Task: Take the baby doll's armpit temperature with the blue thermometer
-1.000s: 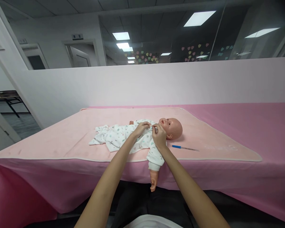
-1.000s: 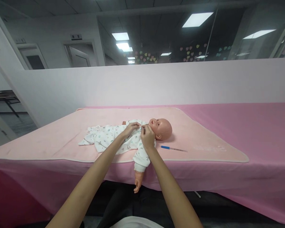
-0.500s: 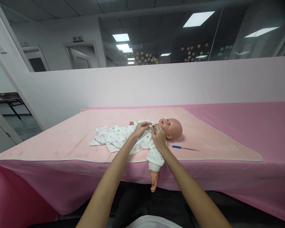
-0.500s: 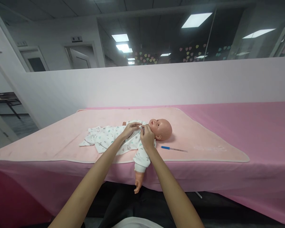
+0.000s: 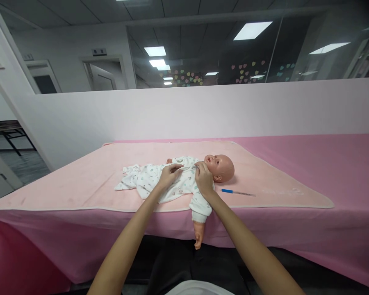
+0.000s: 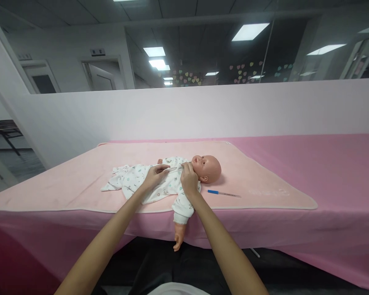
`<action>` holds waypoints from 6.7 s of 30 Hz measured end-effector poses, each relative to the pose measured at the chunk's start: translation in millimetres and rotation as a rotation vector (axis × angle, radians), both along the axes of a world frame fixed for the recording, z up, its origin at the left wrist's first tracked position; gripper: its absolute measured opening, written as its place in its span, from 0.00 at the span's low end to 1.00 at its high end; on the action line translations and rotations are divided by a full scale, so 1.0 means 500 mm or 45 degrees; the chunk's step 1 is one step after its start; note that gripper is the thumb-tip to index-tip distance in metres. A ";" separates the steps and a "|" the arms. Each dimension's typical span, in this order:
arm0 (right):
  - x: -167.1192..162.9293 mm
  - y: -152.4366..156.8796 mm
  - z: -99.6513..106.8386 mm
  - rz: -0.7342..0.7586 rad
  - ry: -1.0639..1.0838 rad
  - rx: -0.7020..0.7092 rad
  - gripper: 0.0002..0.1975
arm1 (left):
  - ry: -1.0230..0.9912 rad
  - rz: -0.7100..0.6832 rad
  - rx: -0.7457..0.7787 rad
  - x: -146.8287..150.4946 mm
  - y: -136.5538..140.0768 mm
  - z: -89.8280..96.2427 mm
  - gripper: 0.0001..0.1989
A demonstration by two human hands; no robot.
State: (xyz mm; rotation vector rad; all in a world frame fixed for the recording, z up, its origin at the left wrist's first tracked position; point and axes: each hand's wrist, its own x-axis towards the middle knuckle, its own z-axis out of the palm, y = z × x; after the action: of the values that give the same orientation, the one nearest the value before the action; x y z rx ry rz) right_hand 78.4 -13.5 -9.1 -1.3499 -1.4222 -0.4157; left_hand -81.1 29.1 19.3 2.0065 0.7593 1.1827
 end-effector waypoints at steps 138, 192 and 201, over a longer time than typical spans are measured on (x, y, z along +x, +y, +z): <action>-0.039 0.004 0.018 0.338 0.219 -0.214 0.14 | 0.110 0.544 0.393 -0.064 -0.070 -0.032 0.07; -0.129 -0.037 0.032 0.355 -0.080 -0.353 0.11 | 0.481 0.785 0.543 -0.062 -0.095 -0.025 0.08; -0.128 -0.037 0.033 0.383 -0.044 -0.333 0.11 | 0.532 0.834 0.611 -0.059 -0.091 -0.033 0.07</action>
State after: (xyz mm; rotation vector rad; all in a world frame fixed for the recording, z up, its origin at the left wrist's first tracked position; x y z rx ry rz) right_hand 14.3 -31.9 7.6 -1.3081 -1.7220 -0.0556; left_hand -110.9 -16.4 3.0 2.5437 1.5480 1.4112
